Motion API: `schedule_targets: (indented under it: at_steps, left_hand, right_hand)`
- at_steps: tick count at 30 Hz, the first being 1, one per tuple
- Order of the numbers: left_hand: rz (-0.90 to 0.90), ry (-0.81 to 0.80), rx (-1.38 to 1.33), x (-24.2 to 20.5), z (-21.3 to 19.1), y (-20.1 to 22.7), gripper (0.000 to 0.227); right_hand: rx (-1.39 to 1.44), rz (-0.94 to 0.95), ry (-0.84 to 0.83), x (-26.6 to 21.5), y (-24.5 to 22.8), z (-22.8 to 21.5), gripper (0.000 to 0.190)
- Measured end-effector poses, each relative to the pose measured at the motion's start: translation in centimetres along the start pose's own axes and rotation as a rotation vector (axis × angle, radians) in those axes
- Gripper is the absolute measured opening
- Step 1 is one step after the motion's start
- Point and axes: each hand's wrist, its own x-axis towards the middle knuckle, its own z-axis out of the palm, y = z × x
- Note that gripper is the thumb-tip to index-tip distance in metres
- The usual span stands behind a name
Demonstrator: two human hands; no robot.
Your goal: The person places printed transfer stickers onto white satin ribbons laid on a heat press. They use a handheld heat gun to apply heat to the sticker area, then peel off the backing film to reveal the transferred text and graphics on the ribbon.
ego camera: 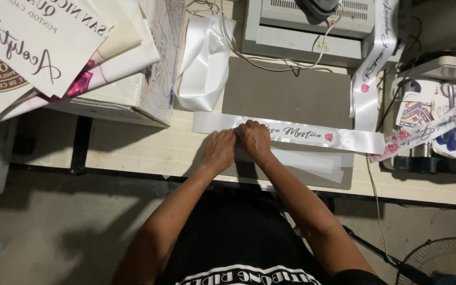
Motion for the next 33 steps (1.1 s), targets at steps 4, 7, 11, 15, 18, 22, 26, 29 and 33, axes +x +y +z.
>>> schedule_targets:
  at_steps: [4, 7, 11, 15, 18, 22, 26, 29, 33]
  left_hand:
    - [-0.041, -0.106, 0.015, 0.5, -0.1, 0.8, 0.039]
    - [-0.065, -0.166, 0.079, 0.7, -0.4, 1.6, 0.041]
    - [-0.077, -0.138, 0.138, 0.8, 0.1, 2.2, 0.042]
    - [-0.069, -0.177, 0.253, 0.8, -0.3, 2.5, 0.048]
    - [-0.063, -0.207, 0.271, 0.8, -0.7, 2.4, 0.049]
    - [-0.07, -0.222, 0.255, 1.0, -0.5, 2.4, 0.049]
    - [-0.077, -0.202, 0.24, 0.8, 0.2, 2.2, 0.05]
    - [-0.079, -0.203, 0.229, 0.9, -0.1, 2.3, 0.049]
    - [-0.081, -0.205, 0.23, 0.8, 0.4, 2.1, 0.049]
  right_hand:
    - [0.02, 0.105, -0.058, -0.1, 0.4, 0.1, 0.013]
    - [0.138, 0.231, -0.058, -0.4, 1.7, 1.0, 0.016]
    - [0.262, 0.417, -0.075, -1.1, 4.3, 2.7, 0.024]
    - [0.316, 0.582, -0.188, -0.9, 4.6, 2.2, 0.028]
    - [0.319, 0.606, -0.194, -1.0, 4.9, 2.2, 0.027]
    - [0.307, 0.597, -0.165, -0.9, 5.2, 1.8, 0.026]
    - [0.317, 0.635, -0.189, -0.7, 5.3, 1.5, 0.025]
    - [0.328, 0.657, -0.196, -0.6, 5.6, 1.5, 0.025]
    - [0.322, 0.635, -0.167, -0.8, 6.4, 2.3, 0.025]
